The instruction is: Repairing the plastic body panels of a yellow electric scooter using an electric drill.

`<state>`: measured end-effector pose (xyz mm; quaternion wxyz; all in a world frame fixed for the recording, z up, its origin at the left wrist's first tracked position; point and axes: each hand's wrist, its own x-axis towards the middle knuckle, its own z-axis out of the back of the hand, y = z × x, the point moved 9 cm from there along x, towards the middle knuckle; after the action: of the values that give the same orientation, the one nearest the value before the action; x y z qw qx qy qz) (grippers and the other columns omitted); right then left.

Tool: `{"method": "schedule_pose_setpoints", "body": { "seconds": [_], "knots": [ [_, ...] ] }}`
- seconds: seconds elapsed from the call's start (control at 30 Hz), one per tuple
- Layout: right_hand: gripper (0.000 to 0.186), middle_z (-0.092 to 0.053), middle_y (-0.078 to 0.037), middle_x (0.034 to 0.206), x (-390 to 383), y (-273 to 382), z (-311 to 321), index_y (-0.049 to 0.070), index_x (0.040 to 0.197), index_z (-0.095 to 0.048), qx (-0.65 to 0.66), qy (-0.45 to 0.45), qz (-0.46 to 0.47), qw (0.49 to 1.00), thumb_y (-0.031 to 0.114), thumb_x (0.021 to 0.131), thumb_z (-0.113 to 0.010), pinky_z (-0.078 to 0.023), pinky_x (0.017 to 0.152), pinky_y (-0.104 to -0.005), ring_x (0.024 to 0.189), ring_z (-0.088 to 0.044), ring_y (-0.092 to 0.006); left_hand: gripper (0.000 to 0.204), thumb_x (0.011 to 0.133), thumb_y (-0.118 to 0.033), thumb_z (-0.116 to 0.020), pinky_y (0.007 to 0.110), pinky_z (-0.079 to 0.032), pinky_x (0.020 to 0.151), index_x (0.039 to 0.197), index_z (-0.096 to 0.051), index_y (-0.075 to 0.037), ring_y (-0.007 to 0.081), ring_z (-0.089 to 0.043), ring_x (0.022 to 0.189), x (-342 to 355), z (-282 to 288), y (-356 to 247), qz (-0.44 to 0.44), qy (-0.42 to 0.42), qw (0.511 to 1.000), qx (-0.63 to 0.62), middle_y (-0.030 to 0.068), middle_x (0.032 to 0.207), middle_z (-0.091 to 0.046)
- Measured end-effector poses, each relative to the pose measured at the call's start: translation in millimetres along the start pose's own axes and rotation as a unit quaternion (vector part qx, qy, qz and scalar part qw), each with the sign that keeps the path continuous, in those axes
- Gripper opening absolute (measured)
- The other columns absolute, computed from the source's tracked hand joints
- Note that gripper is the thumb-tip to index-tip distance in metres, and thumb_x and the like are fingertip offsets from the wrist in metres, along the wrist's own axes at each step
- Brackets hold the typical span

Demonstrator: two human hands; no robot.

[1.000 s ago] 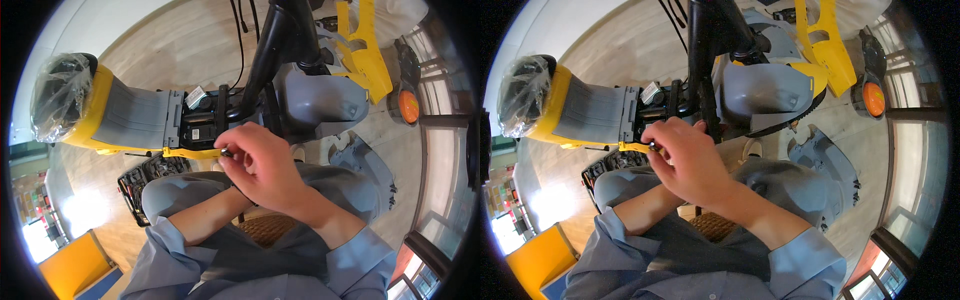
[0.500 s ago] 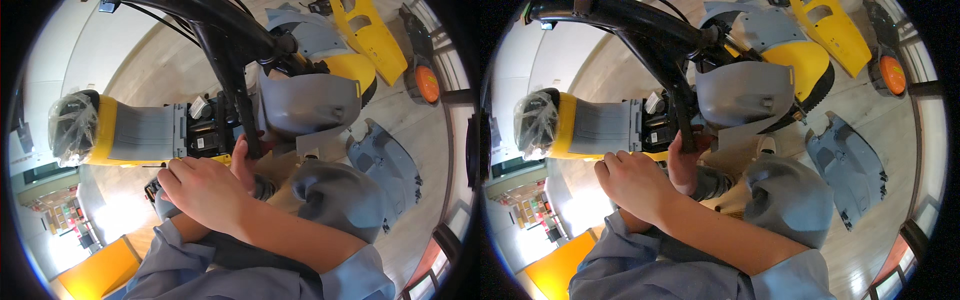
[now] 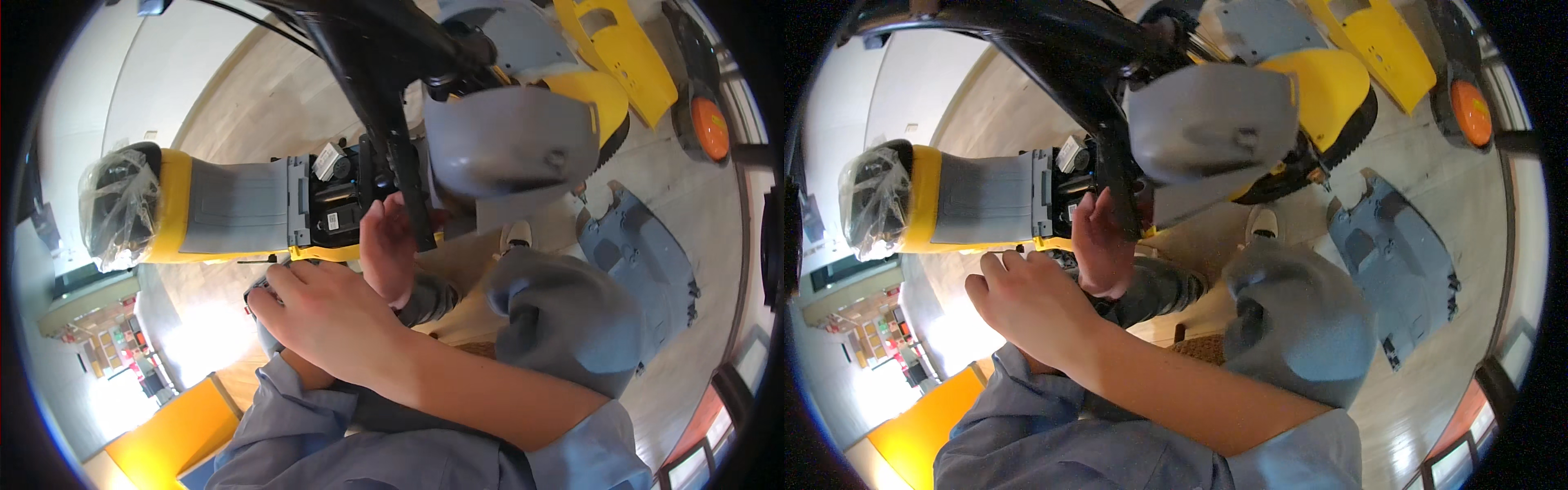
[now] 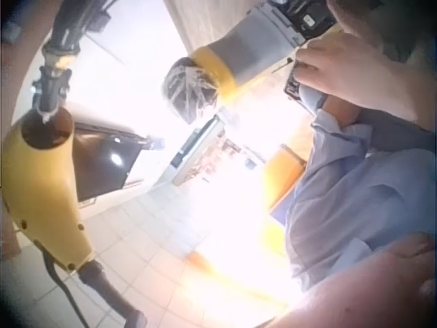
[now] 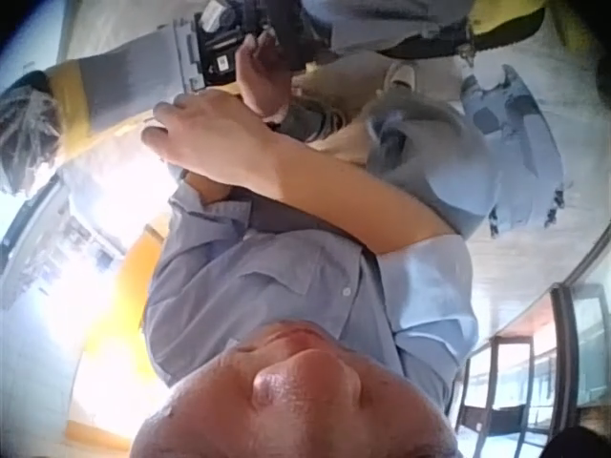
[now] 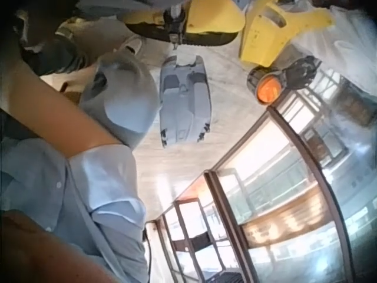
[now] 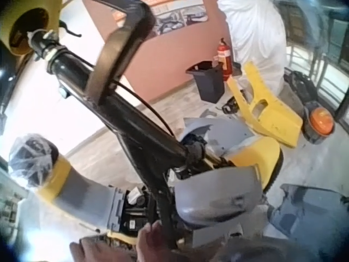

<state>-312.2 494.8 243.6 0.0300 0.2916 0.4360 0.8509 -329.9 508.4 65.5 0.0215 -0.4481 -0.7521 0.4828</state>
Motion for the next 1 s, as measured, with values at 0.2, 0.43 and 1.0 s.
{"method": "schedule_pose_setpoints", "body": {
  "seconds": [0.2, 0.43, 1.0],
  "knots": [
    [0.012, -0.053, -0.005, 0.078, -8, -6, 15, 0.007, 0.08, -0.054, -0.003, -0.053, -0.005, 0.999, 0.015, 0.072, -0.059, -0.048, 0.061, -0.0306, 0.074, -0.059, -0.0173, 0.032, 0.096, -0.028, -0.039, 0.043, -0.043, 0.088, 0.109, -0.056, -0.004, 0.0265, -0.058, 0.101, -10, 34, 42, 0.09, -0.108, 0.99, -0.01, 0.0128, 0.107, -0.061],
    [0.008, -0.053, -0.003, 0.073, -19, 11, 20, 0.007, 0.073, -0.057, 0.025, -0.087, 0.035, 0.995, 0.014, 0.071, -0.06, -0.045, 0.06, -0.0279, 0.071, -0.056, -0.0159, 0.015, 0.096, -0.02, -0.045, 0.038, -0.045, 0.079, 0.104, -0.051, -0.009, 0.022, -0.055, 0.09, -30, 21, 61, 0.125, -0.018, 0.99, 0.058, 0.01, 0.106, -0.058],
    [0.022, -0.059, -0.005, 0.081, -17, 41, 38, -0.003, 0.089, -0.065, -0.015, -0.132, 0.272, 0.953, 0.015, 0.077, -0.059, -0.042, 0.059, -0.0304, 0.08, -0.057, -0.0206, 0.019, 0.091, -0.009, -0.055, 0.031, -0.045, 0.07, 0.109, -0.052, -0.011, 0.0152, -0.055, 0.085, -41, 6, 46, -0.015, -0.213, 0.947, 0.24, 0.0044, 0.099, -0.058]
  ]
}}
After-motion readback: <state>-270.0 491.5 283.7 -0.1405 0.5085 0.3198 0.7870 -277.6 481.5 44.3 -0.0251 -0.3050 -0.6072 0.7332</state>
